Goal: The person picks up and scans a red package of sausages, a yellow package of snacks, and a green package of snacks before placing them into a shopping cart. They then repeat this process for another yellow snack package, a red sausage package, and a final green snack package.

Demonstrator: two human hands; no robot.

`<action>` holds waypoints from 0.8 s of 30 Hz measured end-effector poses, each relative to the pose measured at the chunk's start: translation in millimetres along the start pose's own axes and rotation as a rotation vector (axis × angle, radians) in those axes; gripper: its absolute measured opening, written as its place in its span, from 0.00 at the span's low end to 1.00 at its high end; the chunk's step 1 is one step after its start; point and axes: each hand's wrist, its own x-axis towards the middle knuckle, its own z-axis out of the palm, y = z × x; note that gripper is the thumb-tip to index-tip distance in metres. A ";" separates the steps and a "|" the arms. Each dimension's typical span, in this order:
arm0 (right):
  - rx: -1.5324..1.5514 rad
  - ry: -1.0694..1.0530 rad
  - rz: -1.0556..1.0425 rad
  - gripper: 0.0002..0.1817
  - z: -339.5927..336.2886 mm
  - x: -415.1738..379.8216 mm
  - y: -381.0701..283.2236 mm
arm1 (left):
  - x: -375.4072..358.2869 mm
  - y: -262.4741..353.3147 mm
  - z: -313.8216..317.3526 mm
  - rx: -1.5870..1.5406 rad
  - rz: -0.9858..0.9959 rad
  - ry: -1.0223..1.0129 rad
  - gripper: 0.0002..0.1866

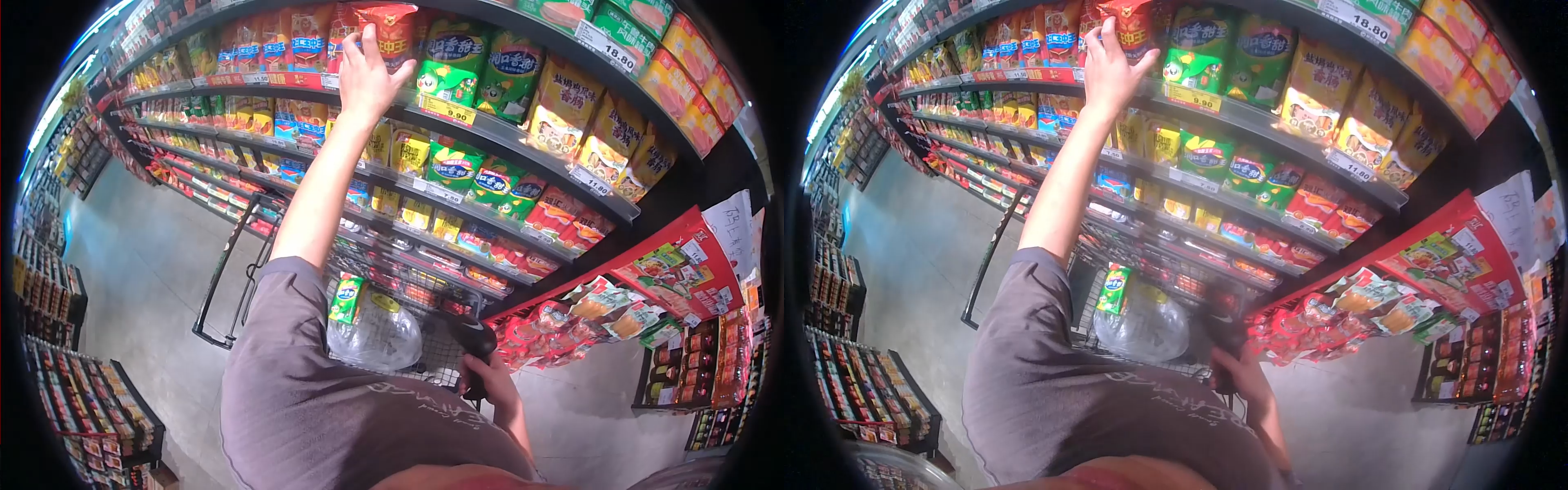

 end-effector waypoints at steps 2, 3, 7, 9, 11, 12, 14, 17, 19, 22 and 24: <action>0.026 0.023 0.001 0.10 6.4 -1.7 -6.2 | 3.8 2.8 -1.1 0.001 -0.019 -0.045 0.49; 0.049 0.050 0.002 0.11 9.7 -1.9 -8.9 | 5.9 4.2 -1.4 0.000 -0.042 -0.089 0.48; 0.064 0.045 0.010 0.11 6.7 1.5 -3.6 | 24.1 -4.8 14.7 0.236 0.035 -0.140 0.49; -0.014 0.026 0.017 0.12 -0.2 5.1 3.8 | 25.0 -4.2 8.4 0.205 0.071 -0.062 0.50; 0.017 0.044 0.015 0.12 1.5 1.1 0.7 | 27.5 -5.9 4.5 0.112 0.149 0.108 0.43; 0.054 0.064 0.010 0.12 3.9 0.8 -0.4 | 29.0 -7.7 3.0 0.115 0.154 0.106 0.43; 0.066 0.056 -0.015 0.12 2.5 2.2 5.0 | 32.4 -9.2 0.9 0.081 0.381 -0.151 0.39; 0.001 0.038 -0.047 0.11 -9.1 5.3 16.2 | 39.3 -11.4 20.6 0.067 0.421 -0.169 0.38; -0.061 0.017 -0.043 0.11 -12.3 8.1 17.4 | 46.4 -18.0 31.8 0.032 0.532 -0.057 0.39; 0.003 0.039 -0.008 0.11 -9.0 6.9 13.4 | 48.6 -24.5 18.6 0.152 0.306 -0.591 0.38; 0.013 0.060 -0.015 0.11 -5.8 4.1 12.0 | 53.6 -23.2 6.5 0.162 0.328 -0.636 0.44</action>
